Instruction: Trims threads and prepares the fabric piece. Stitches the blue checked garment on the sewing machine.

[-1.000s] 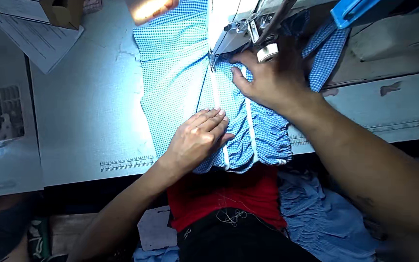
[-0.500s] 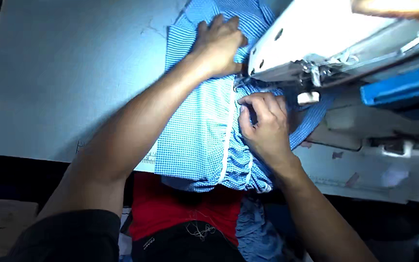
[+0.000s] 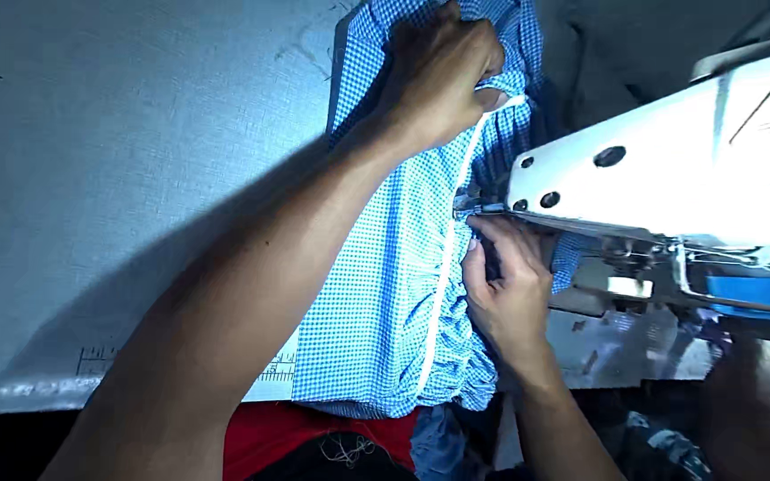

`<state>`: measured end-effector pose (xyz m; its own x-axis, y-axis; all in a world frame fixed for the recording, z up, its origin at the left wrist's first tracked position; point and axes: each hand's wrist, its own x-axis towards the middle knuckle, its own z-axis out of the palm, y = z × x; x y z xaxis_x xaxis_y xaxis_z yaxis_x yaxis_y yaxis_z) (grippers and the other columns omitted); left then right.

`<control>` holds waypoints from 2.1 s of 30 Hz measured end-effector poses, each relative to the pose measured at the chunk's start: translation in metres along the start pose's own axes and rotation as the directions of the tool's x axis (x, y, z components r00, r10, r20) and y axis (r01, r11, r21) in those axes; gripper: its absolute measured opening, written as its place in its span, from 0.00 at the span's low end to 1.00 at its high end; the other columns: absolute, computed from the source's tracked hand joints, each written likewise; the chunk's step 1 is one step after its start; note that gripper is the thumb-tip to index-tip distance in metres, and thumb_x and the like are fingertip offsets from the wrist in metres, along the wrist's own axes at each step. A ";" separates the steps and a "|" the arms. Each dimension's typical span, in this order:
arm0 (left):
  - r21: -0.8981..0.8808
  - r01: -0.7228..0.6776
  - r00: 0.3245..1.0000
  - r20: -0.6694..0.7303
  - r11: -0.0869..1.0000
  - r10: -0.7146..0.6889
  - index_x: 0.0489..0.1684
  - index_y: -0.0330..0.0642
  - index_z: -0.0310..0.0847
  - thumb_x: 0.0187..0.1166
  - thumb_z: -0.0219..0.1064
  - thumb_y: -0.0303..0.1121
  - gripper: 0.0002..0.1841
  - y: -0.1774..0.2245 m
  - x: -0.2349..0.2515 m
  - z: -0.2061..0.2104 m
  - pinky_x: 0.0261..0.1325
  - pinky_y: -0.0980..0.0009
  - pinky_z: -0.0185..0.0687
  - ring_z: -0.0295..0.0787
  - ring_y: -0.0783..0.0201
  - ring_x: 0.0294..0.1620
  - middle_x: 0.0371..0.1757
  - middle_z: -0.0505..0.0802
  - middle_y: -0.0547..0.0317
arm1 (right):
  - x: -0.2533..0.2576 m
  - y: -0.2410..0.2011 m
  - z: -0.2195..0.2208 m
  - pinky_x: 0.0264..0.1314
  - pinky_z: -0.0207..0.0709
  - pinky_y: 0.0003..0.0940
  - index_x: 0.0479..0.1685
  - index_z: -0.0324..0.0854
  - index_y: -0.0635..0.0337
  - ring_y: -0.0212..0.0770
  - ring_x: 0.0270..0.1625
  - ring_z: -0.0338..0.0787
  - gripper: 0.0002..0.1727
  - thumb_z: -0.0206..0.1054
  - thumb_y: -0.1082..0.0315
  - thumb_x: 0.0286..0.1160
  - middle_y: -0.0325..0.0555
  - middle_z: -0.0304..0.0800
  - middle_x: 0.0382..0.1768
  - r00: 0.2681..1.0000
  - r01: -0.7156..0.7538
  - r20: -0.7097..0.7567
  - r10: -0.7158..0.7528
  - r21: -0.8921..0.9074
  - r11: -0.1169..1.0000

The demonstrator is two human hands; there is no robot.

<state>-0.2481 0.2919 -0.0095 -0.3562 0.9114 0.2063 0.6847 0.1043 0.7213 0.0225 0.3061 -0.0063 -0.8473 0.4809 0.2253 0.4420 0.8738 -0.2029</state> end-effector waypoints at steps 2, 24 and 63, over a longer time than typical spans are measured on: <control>0.021 -0.026 1.000 0.015 0.999 0.026 0.38 0.50 0.90 0.82 0.65 0.54 0.18 -0.001 0.000 -0.001 0.69 0.42 0.62 0.78 0.52 0.68 0.50 0.90 0.58 | -0.001 0.000 0.005 0.77 0.75 0.43 0.68 0.86 0.60 0.49 0.72 0.86 0.19 0.58 0.65 0.86 0.54 0.91 0.65 0.999 0.011 -0.037 -0.010 0.005 1.000; 0.253 -0.454 0.881 0.274 0.854 0.387 0.70 0.48 0.87 0.77 0.59 0.65 0.34 0.067 -0.174 0.005 0.84 0.44 0.66 0.78 0.45 0.79 0.74 0.88 0.48 | -0.042 -0.020 0.007 0.77 0.69 0.48 0.67 0.88 0.51 0.52 0.73 0.80 0.19 0.60 0.59 0.84 0.46 0.87 0.70 0.993 -0.053 -0.088 0.077 0.241 0.969; 0.292 -0.359 0.932 0.061 0.887 0.357 0.57 0.39 0.94 0.85 0.67 0.41 0.17 0.112 -0.271 0.069 0.85 0.57 0.73 0.86 0.56 0.76 0.66 0.94 0.51 | -0.035 0.013 -0.004 0.77 0.72 0.47 0.66 0.87 0.53 0.53 0.77 0.79 0.23 0.56 0.56 0.81 0.48 0.85 0.72 0.996 0.085 -0.026 -0.083 0.125 0.988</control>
<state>-0.0310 0.0842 -0.0300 -0.0488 0.9110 0.4094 0.9205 -0.1181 0.3726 0.0590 0.3006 -0.0133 -0.8731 0.4086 0.2660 0.3278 0.8958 -0.3003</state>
